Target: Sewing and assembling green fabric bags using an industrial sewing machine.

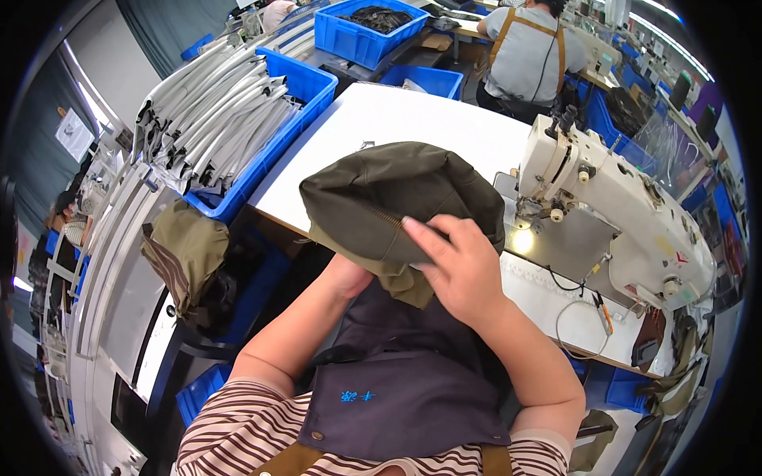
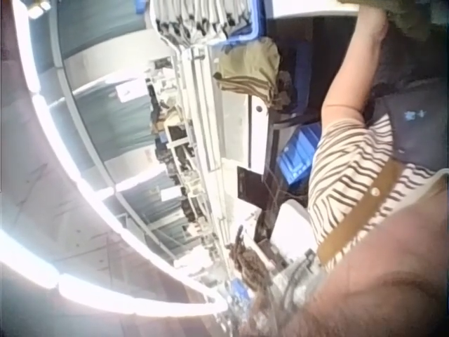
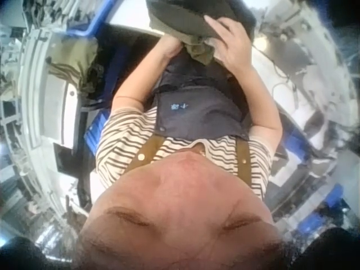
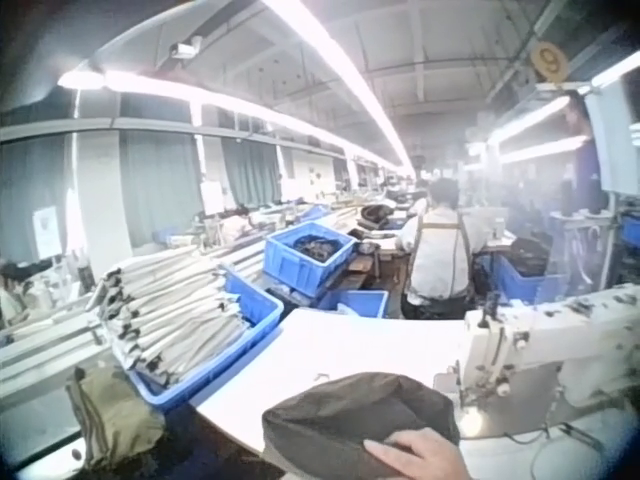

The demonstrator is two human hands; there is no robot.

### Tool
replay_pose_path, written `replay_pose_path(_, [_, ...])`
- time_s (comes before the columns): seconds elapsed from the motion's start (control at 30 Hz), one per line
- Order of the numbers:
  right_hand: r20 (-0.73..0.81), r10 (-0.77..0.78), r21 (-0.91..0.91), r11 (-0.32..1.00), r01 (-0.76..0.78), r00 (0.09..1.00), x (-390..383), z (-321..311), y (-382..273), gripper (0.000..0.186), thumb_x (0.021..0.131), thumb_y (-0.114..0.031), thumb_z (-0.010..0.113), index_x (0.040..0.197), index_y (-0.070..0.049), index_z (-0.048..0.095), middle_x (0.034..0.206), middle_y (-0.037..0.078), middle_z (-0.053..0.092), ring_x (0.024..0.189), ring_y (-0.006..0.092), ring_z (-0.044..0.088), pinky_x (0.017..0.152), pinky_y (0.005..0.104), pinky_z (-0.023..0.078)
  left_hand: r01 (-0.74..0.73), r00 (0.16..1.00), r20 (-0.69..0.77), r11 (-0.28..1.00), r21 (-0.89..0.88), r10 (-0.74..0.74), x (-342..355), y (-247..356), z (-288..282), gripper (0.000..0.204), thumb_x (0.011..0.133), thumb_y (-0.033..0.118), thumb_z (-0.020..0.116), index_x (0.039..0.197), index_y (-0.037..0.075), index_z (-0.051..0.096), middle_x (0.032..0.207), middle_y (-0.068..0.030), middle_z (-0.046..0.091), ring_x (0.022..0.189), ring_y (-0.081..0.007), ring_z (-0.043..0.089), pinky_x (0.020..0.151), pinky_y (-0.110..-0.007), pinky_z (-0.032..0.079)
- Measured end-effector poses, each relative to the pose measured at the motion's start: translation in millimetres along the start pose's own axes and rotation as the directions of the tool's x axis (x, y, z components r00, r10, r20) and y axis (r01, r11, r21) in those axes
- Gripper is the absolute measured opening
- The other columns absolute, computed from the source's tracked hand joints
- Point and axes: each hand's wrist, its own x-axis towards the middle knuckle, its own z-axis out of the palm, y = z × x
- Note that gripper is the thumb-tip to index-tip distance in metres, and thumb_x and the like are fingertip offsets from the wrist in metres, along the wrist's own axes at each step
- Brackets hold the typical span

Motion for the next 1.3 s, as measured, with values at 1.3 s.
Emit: replay_pose_path(1.3, [0.06,-0.165,0.332,0.933,0.136,0.984,-23.3,-73.8,-58.3,0.047,0.063,-0.031,0.093,0.082,-0.01,0.056,0.087,0.006,0.057,0.071,0.0258,0.057,0.059,0.0353,0.045,-0.196,0.937,0.337,0.672,0.714,-0.086,-101.9,71.4,20.1,0.041,0.099,0.036,0.055,0.134,0.014,0.06,0.128,-0.0126,0.064,0.116,-0.0289,0.062,0.099,-0.041,0.049])
